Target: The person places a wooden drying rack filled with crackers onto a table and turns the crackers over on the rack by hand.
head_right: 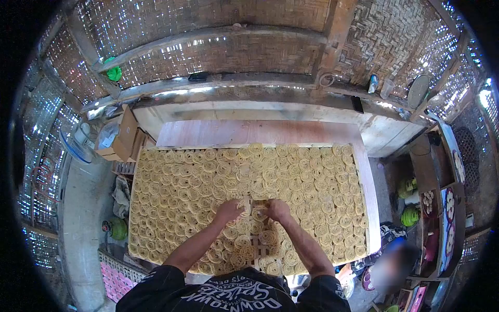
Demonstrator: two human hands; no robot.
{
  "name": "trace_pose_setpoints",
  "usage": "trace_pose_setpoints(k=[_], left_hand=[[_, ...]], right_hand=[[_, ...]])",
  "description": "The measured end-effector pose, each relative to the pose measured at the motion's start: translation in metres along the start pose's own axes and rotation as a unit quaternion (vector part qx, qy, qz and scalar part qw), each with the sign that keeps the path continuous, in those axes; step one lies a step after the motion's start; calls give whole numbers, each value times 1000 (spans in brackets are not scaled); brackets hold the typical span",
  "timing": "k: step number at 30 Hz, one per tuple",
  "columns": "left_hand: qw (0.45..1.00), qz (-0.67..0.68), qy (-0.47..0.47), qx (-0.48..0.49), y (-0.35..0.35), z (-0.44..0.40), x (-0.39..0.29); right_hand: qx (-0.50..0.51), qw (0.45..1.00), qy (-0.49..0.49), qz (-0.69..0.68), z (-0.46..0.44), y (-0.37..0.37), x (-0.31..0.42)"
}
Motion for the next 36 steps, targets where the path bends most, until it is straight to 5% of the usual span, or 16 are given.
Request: trace_pose_setpoints(k=[3,6,9,17,21,23,24,27,28,31,32,35,36], left_hand=[[998,-14,-55,23,-19,-1,-14],[988,-84,86,-95,-18,-29,-20],[957,-182,175,-144,-11,-46,-33],[960,-179,208,-61,-10,-66,-26],[934,-223,262,-98,-11,-61,-39],[967,-169,181,-65,-25,-68,-48],[979,-141,139,-46,-30,-70,-50],[923,117,278,-239,-71,-77,-60],[961,215,102,-141,-103,-56,-83],[935,317,90,-134,-106,-62,-63],[979,187,18,-84,-87,-79,-41],[929,355,105,-27,-51,-69,-26],[865,495,85,19,-43,-62,-31]], right_hand=[[-70,991,48,103,-6,-18,8],[-208,935,-101,269,-20,-17,27],[-211,924,-147,284,-36,-6,22],[-147,912,-169,344,-63,13,7],[-209,943,-154,207,-86,4,-5],[-142,982,-74,104,-82,-35,1],[-204,973,-100,53,-89,-40,-2],[-250,948,-79,-180,-72,-97,0],[-189,884,-94,-418,-81,-89,-10],[-55,808,-77,-581,-49,-107,8],[-47,805,-54,-590,-44,-100,9],[-14,794,-45,-606,-47,-56,3],[-6,777,-26,-629,-47,-42,4]])
Point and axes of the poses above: each hand's wrist, its own z-axis away from the middle knuckle, its own y-axis out of the palm, x = y × z, the point moved 7 cm from there along -z, towards the middle knuckle, and after that the axes turned 9 degrees about z, right-handed, at the moved point
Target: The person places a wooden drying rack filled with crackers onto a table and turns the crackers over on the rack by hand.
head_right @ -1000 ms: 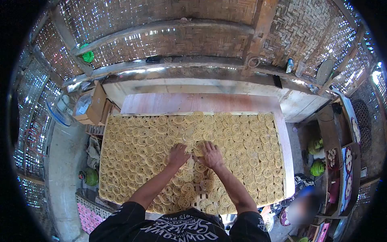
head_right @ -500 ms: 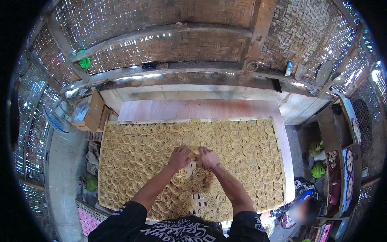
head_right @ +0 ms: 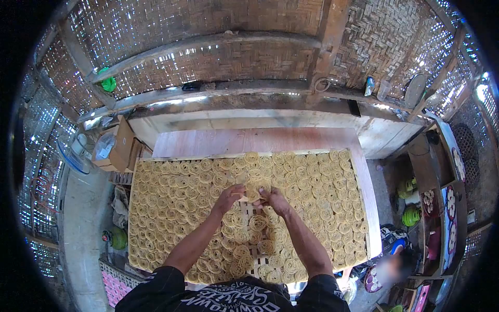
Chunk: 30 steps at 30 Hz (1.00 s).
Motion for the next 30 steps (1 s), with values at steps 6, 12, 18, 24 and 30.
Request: trace_pose_setpoints(k=[6,12,18,24,30], left_hand=[[998,-13,-61,-29,2,6,43],[989,27,-83,-123,-26,6,77],[954,-266,31,-132,-16,2,57],[822,-538,138,-123,14,-7,13],[756,-635,153,-55,6,-39,-5]], right_hand=[[19,998,49,17,9,2,-41],[-71,997,-13,-22,0,-31,-66],[-59,872,-85,478,29,-7,-21],[-126,708,-108,687,-17,-10,-2],[-112,606,-204,761,-58,-5,4]])
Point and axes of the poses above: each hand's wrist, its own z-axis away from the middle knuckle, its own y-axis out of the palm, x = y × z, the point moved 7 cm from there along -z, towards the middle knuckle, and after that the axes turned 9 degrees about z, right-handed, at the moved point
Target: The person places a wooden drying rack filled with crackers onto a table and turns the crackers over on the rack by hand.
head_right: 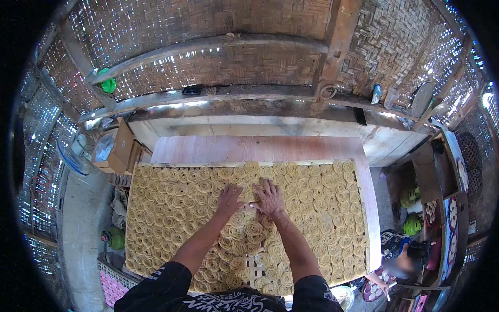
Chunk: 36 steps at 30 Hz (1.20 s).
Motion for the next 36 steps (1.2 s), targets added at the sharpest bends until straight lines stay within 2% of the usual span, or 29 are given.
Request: trace_pose_setpoints(k=[1,4,7,10,13,16,17,19,20,22,23,24,27,28,31,32,34,35,36], left_hand=[[999,-2,12,30,-1,-4,2],[988,-60,136,52,8,-10,-1],[985,-50,141,84,17,-12,-2],[982,-101,153,46,15,-12,-10],[991,-59,109,51,21,-19,2],[996,72,-42,-44,-1,-47,22],[985,143,-79,-51,-13,-59,28],[946,280,-152,-65,-46,-75,32],[928,335,-145,-79,-49,-73,33],[883,441,-121,-108,-50,-75,43],[880,436,-149,-116,-44,-68,49],[876,430,-180,-123,-31,-54,57],[880,385,-259,-98,5,-20,67],[883,365,-283,-84,12,-13,70],[869,411,-272,-44,17,7,62],[828,467,-309,3,29,14,65],[819,506,-270,11,45,24,63],[842,484,-239,11,46,20,62],[863,461,-208,9,41,16,58]], right_hand=[[16,1000,-3,2,-4,7,-4],[16,997,-70,37,-13,22,0],[-16,987,-117,108,-10,23,11],[-35,971,-110,210,-9,13,22],[-17,979,-143,145,-19,8,24],[141,987,11,-75,-44,4,-12],[97,979,46,-175,-50,-8,-22],[4,923,115,-367,-54,-25,-42],[33,801,173,-573,-50,-18,-45],[58,691,206,-691,-38,-28,-40],[72,627,222,-743,-29,-27,-36],[114,610,224,-752,-24,-13,-30],[109,658,185,-722,-4,-10,-9],[85,791,138,-590,-8,45,-20],[74,735,235,-632,6,64,-25],[13,867,170,-469,3,72,-34],[-37,931,143,-333,7,48,-34],[-65,955,126,-261,4,29,-36],[-49,961,127,-241,-1,11,-36]])
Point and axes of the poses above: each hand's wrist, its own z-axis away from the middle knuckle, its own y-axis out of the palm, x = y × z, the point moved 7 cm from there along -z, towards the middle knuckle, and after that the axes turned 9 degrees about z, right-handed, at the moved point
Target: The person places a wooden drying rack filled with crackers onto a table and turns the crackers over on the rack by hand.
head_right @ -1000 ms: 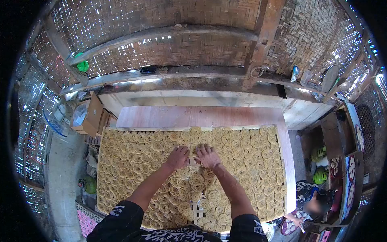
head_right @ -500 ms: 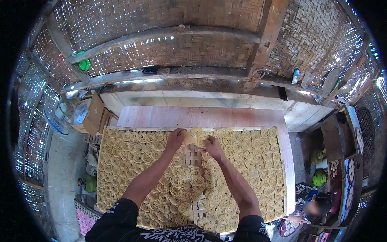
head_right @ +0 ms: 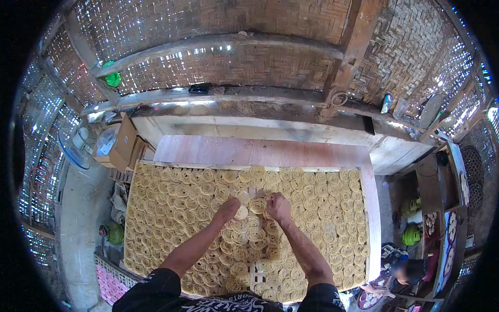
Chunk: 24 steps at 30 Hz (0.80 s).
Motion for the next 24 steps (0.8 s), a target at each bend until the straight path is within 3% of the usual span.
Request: trace_pose_setpoints(k=[2,5,6,9,11,14,18,22,24], left_hand=[[987,-146,57,13,3,13,-35],[939,-330,74,65,9,15,-59],[931,-353,70,67,8,16,-67],[911,-403,42,71,4,15,-89],[908,-411,5,73,-1,7,-95],[915,-366,162,-56,-8,-24,-84],[886,-420,193,-32,2,-62,-95],[853,-487,186,37,13,-74,-88],[841,-507,180,54,15,-74,-86]], right_hand=[[32,999,8,41,-13,-21,24],[3,992,-82,98,-42,-14,38],[31,988,-88,124,-53,-4,39],[-24,966,-168,196,-74,5,45],[53,961,-173,210,-87,5,34],[125,946,-190,233,-100,6,35],[157,920,-239,270,-97,3,49],[13,893,-310,326,-85,17,45],[-21,900,-299,316,-88,26,37]])
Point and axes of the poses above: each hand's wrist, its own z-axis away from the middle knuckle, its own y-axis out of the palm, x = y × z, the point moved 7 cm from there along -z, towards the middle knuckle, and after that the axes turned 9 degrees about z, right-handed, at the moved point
